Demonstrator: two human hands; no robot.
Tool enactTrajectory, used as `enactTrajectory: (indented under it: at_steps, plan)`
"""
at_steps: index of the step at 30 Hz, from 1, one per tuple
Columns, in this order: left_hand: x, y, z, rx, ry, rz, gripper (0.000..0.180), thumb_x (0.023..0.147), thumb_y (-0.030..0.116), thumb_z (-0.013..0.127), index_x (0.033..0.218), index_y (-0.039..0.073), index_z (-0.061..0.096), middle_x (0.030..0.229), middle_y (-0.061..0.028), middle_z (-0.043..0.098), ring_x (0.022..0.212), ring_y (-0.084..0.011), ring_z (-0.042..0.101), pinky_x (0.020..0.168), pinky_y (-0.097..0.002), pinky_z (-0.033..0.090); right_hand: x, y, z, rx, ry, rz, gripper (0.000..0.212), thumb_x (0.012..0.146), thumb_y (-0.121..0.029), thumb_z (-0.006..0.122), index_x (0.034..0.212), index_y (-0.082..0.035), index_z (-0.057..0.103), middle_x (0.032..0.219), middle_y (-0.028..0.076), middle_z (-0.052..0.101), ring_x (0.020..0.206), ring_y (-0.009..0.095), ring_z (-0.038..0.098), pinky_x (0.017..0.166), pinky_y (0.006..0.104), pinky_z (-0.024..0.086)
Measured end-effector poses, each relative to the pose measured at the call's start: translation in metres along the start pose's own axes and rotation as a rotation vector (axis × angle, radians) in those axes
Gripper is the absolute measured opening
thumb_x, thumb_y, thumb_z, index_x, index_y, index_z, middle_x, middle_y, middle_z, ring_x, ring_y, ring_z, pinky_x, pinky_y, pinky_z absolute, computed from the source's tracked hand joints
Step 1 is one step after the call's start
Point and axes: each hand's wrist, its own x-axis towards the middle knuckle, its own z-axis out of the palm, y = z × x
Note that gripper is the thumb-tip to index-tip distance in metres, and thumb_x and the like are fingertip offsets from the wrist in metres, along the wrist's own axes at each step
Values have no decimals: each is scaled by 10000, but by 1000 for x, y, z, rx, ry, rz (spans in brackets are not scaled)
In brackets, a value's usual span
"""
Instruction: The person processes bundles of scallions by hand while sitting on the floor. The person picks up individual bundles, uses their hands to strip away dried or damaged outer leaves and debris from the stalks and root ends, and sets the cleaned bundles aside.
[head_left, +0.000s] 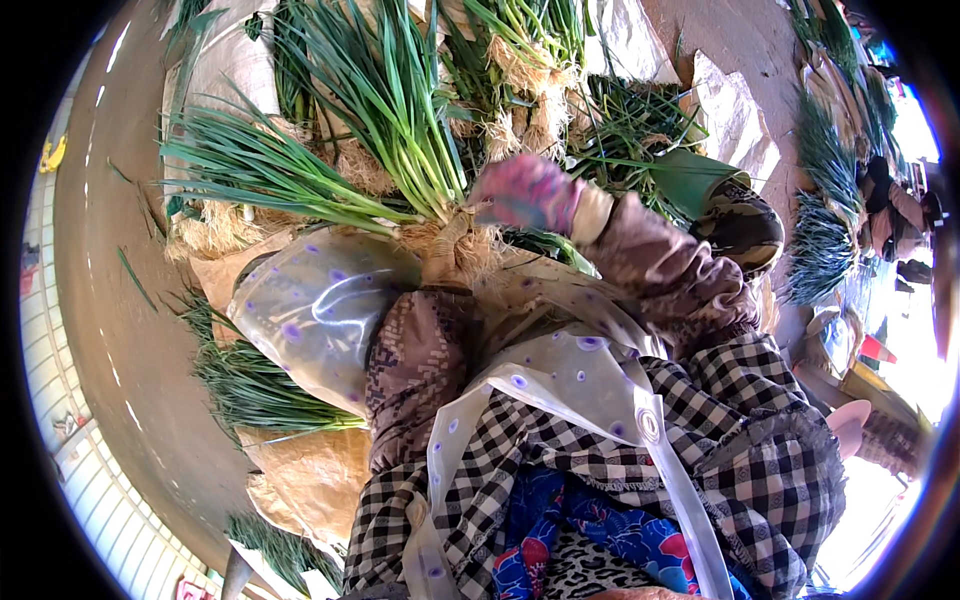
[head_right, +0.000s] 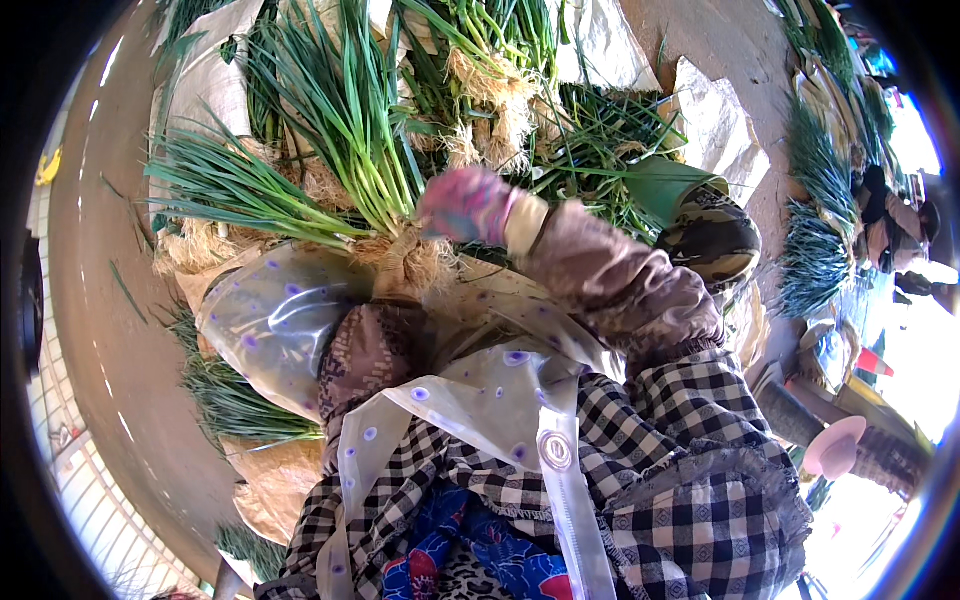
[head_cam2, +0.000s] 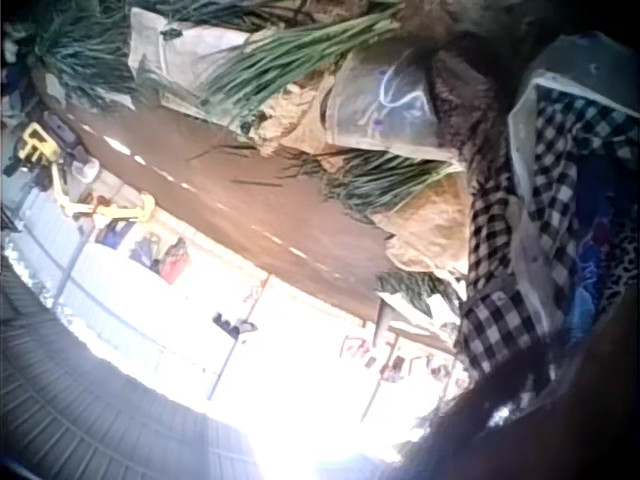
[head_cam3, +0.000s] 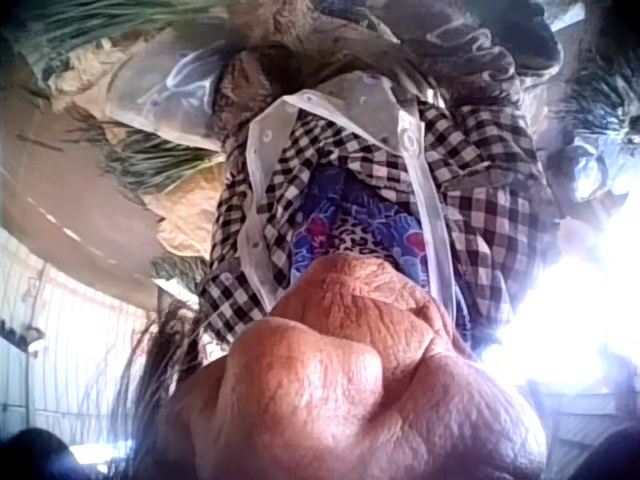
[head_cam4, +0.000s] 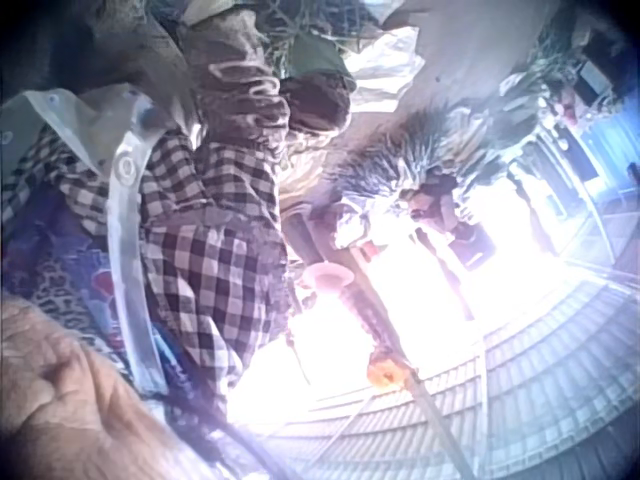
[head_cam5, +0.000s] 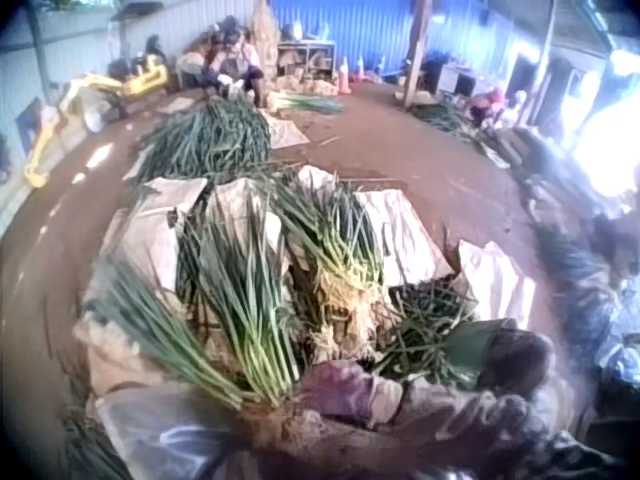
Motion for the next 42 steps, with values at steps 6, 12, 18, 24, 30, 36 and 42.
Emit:
enactTrajectory:
  at_steps: [6, 12, 18, 24, 30, 36, 42]
  plan:
    - [-30, 5, -3, -93, 17, -126, 234, 778, 63, 623, 998, 17, 560, 893, -76, 611, 784, -190, 598, 685, -300, 521, 85, 49, -30, 634, 632, 409, 248, 798, -118, 574, 1017, -5, 544, 1110, 126, 553, 948, 241, 559, 832, 336, 474]
    - [-32, -11, 7, -147, -125, -149, 235, 792, 49, 596, 1011, -6, 530, 890, -96, 596, 846, -198, 587, 716, -321, 517, 95, 109, 8, 1299, 442, 410, 125, 789, -61, 522, 839, 17, 607, 865, 130, 584, 794, 218, 602, 660, 336, 516]
    - [-37, -5, -31, -261, -322, -284, 240, 814, 170, 592, 1032, 93, 527, 888, -36, 589, 803, -196, 582, 670, -353, 517, 114, 82, -31, -361, -169, 864, 125, 805, -139, 569, 887, -99, 654, 792, 70, 637, 648, 159, 604, 576, 264, 510]
    - [-21, -7, -37, -301, -385, -361, 218, 841, 284, 565, 993, 128, 552, 798, -5, 597, 668, -170, 569, 560, -329, 503, 40, 126, -61, 988, 343, 861, 224, 865, -186, 494, 868, 13, 599, 655, 79, 582, 425, 117, 454, 355, 228, 372]
    - [-25, -14, -27, -227, -309, -123, 343, 819, 89, 577, 1140, 47, 463, 993, -108, 546, 858, -199, 575, 664, -273, 537, 8, 105, 1, 1511, -28, 737, 477, 856, -303, 509, 1221, -26, 374, 1054, 152, 552, 894, 218, 564, 777, 341, 463]
    - [-21, -23, 2, 1536, -207, 530, 146, 814, 112, 533, 935, 51, 586, 836, -75, 605, 773, -234, 591, 654, -331, 487, -3, 46, 54, 1370, -107, 439, 335, 836, -175, 502, 1120, -31, 398, 1138, 262, 486, 1000, 277, 553, 704, 334, 508]
    - [-12, -48, -2, 2332, -47, 324, 194, 758, 212, 537, 881, 78, 603, 838, -127, 620, 765, -282, 601, 653, -400, 466, 7, -15, 44, 678, -22, 371, 944, 630, -389, 753, 1300, 49, 253, 1233, 179, 440, 1106, 234, 442, 927, 316, 349]
